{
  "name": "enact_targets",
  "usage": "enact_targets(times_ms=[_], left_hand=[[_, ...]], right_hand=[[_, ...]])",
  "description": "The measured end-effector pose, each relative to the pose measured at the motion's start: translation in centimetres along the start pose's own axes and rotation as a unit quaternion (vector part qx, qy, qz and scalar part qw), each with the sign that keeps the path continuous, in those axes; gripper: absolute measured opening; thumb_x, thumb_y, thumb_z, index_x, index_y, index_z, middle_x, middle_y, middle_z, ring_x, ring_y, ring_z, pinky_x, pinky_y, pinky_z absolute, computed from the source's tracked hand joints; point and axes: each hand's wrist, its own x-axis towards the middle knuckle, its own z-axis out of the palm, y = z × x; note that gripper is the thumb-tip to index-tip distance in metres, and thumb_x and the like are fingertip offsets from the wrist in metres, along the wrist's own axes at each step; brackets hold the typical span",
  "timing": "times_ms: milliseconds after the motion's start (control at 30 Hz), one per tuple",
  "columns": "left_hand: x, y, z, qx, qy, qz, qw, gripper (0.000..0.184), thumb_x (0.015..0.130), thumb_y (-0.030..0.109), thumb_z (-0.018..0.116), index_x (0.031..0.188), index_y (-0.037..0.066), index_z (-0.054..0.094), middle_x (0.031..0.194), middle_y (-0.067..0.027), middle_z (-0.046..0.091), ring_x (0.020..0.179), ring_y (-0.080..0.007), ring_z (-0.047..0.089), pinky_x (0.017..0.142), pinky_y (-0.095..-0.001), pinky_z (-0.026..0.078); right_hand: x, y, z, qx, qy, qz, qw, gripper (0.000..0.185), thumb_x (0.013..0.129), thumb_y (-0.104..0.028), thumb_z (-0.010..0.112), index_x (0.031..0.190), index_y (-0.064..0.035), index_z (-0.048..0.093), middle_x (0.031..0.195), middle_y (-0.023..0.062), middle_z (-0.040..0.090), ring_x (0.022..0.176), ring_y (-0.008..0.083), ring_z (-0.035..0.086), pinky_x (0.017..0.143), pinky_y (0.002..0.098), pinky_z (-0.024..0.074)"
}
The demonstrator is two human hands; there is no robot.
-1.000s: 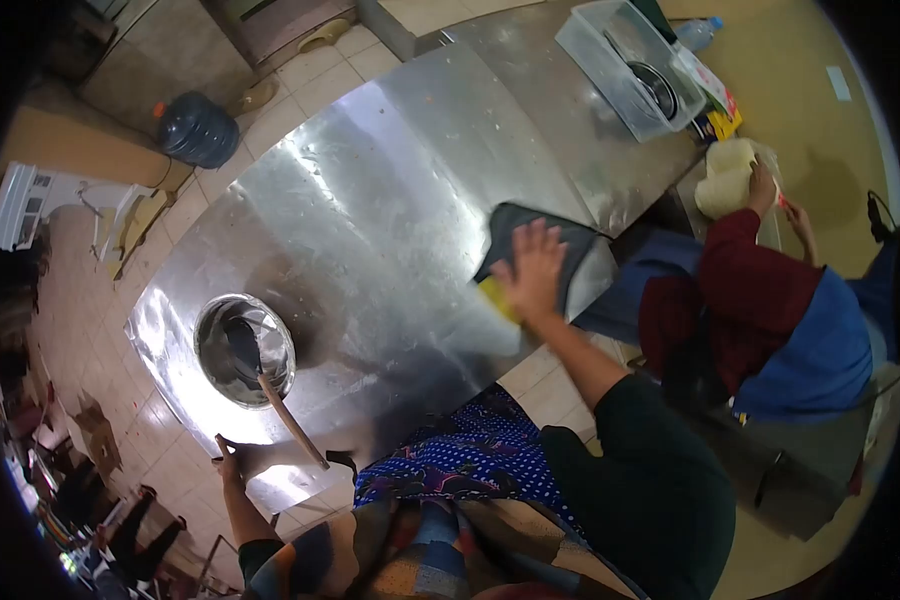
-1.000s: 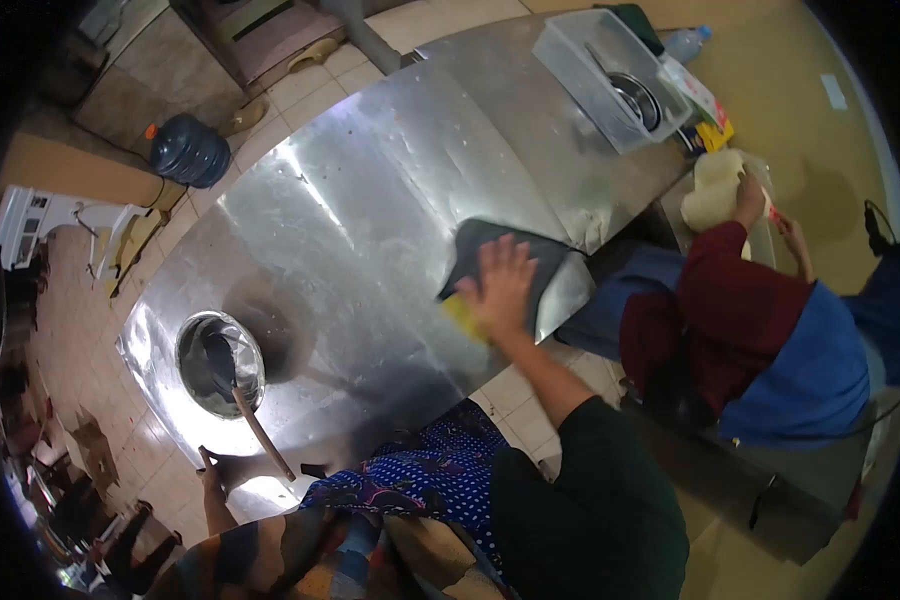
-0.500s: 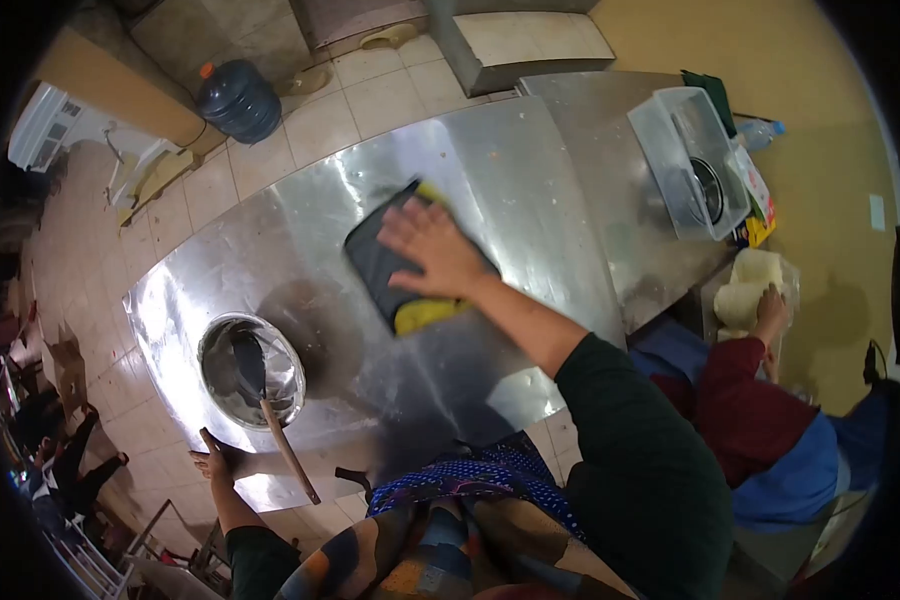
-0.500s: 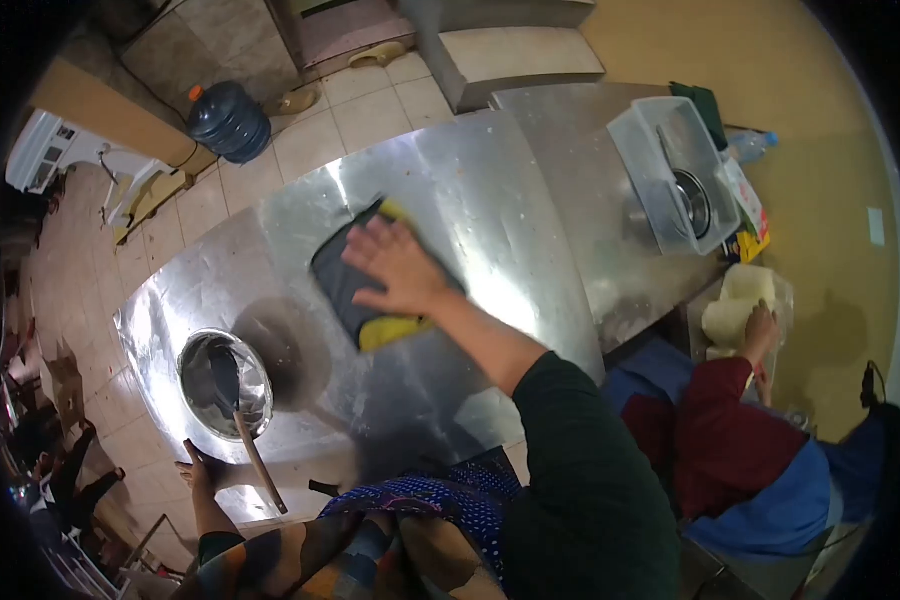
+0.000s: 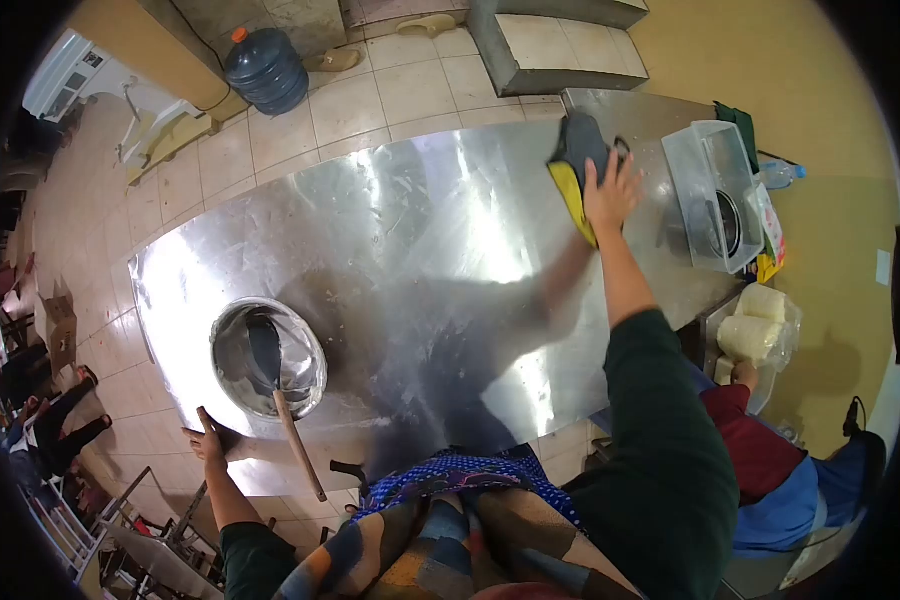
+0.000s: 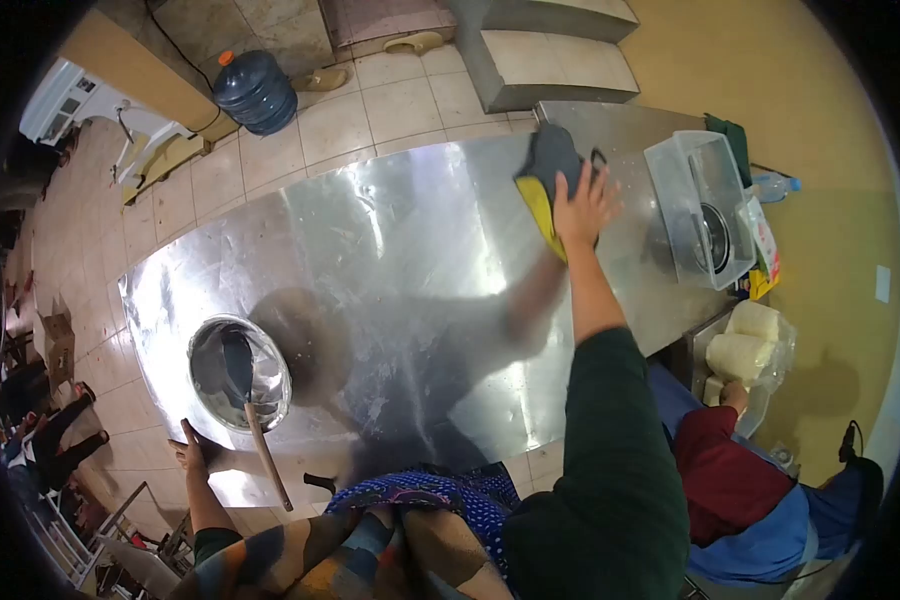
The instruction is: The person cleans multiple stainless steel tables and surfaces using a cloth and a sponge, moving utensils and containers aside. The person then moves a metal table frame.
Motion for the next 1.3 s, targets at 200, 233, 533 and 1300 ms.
enact_targets(times_ms=[200,233,533,1300], left_hand=[[-0.2,0.2,-0.1,-0.014,0.009,0.004,1.0,0.119,0.067,0.094,0.034,0.154,0.022,-0.004,0.156,-0.0227,0.006,0.144,-0.0408,0.009,0.115,-0.0531,0.014],[0.0,-0.1,-0.1,-0.004,0.012,0.005,1.0,0.119,0.067,0.094,0.034,0.154,0.022,-0.004,0.156,-0.0233,0.007,0.144,-0.0408,0.009,0.115,-0.0533,0.013],[-0.3,-0.3,-0.2,0.007,-0.002,0.008,1.0,0.121,0.068,0.094,0.032,0.154,0.017,-0.005,0.156,-0.027,0.003,0.145,-0.0409,0.003,0.116,-0.0531,0.008],[-1.8,0.6,-1.4,-0.025,-0.022,0.009,0.999,0.122,0.066,0.094,0.037,0.154,0.019,-0.003,0.155,-0.0283,0.005,0.143,-0.044,0.011,0.114,-0.0549,0.017]], right_hand=[[-18.3,11.1,-5.0,0.001,-0.036,0.035,0.999,0.068,0.096,-0.054,0.042,0.151,-0.0178,0.026,0.156,0.0163,0.022,0.142,0.0415,0.02,0.113,0.0585,0.011],[-21.0,12.7,-5.4,-0.011,-0.036,0.043,0.998,0.068,0.096,-0.054,0.042,0.151,-0.0176,0.026,0.156,0.0164,0.023,0.141,0.0411,0.022,0.114,0.0556,0.0133],[-24.7,-9.2,-10.4,0.068,-0.214,-0.212,0.951,0.073,0.088,-0.038,0.054,0.145,-0.0001,0.031,0.154,0.0207,0.024,0.144,0.0377,0.017,0.117,0.053,0.0096],[-38.2,-10.9,-15.9,0.279,-0.289,-0.545,0.736,0.058,0.091,-0.036,0.053,0.144,-0.015,0.041,0.149,0.0113,0.038,0.13,0.0287,0.045,0.109,0.0476,0.0349]])
